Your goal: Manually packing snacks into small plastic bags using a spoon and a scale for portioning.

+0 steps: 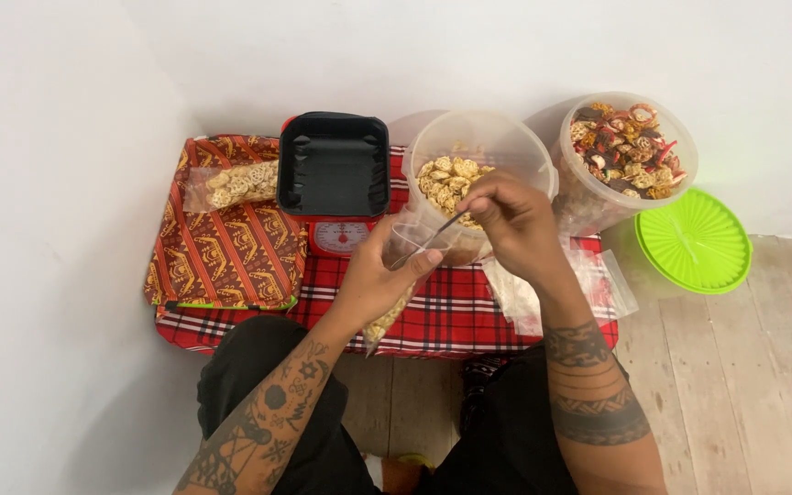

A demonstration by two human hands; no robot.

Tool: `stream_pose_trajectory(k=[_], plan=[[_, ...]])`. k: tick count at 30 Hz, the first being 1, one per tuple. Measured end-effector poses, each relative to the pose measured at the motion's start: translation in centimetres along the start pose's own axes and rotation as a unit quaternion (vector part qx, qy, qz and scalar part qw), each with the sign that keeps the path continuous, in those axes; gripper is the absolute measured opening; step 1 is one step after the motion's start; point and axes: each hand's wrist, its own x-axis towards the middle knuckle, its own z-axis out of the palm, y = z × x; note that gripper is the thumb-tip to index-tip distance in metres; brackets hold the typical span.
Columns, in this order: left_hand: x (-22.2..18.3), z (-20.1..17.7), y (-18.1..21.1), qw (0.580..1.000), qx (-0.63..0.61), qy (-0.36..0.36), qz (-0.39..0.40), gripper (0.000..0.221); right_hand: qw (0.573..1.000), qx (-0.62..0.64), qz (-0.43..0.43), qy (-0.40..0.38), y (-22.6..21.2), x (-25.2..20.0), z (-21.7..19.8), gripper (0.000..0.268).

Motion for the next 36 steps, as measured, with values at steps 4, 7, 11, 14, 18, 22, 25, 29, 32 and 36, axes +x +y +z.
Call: stream_pose_trajectory(k=[4,7,11,14,18,22,25,29,32,36], plan=[[-0.2,0.4,-0.3,0.999,0.040,0.030,-0.015,0.074,1.000,0.005,0.014,0.027,1.2,-0.3,-0.5,0.025],[-0.1,0.4,0.2,0.998,0.051,0.036,-0.011,0.077,0.990,0.002,-0.033,0.135,1.0,0.3,-0.8,0.034],[0.0,0.2,0.3,0.996,0.079,0.036,-0.024,0.082,0.988,-0.018,-0.052,0.144,0.9,0.5,-0.9,0.035],[-0.2,0.3,0.7,0.994,0.091,0.039,-0.035,0.086,0.998,-0.040,-0.051,0.003,0.5,-0.2,0.4,0.018],[-0.4,0.0,1.0,0.985,0.167,0.025,-0.025,0.087,0.999,-0.038,-0.025,-0.028,-0.6,0.0,1.5,0.015],[-0.4,0.1,1.1,0.987,0.156,0.046,0.002,0.088,0.996,-0.038,-0.019,0.077,1.7,-0.3,-0.6,0.023],[-0.5,0.0,1.4,0.986,0.155,0.056,0.002,0.082,0.990,-0.034,-0.028,0.130,0.4,-0.1,-0.9,0.033],[-0.4,0.0,0.9,0.989,0.130,0.066,0.012,0.077,0.997,-0.027,-0.010,0.071,0.8,-0.6,0.7,0.021],[-0.3,0.1,0.7,0.982,0.176,0.066,0.016,0.076,1.000,0.011,0.016,-0.019,0.0,-0.5,1.5,0.019],[-0.3,0.2,0.4,0.984,0.161,0.079,0.014,0.078,0.999,-0.002,0.025,0.028,1.5,-0.5,0.1,0.020]])
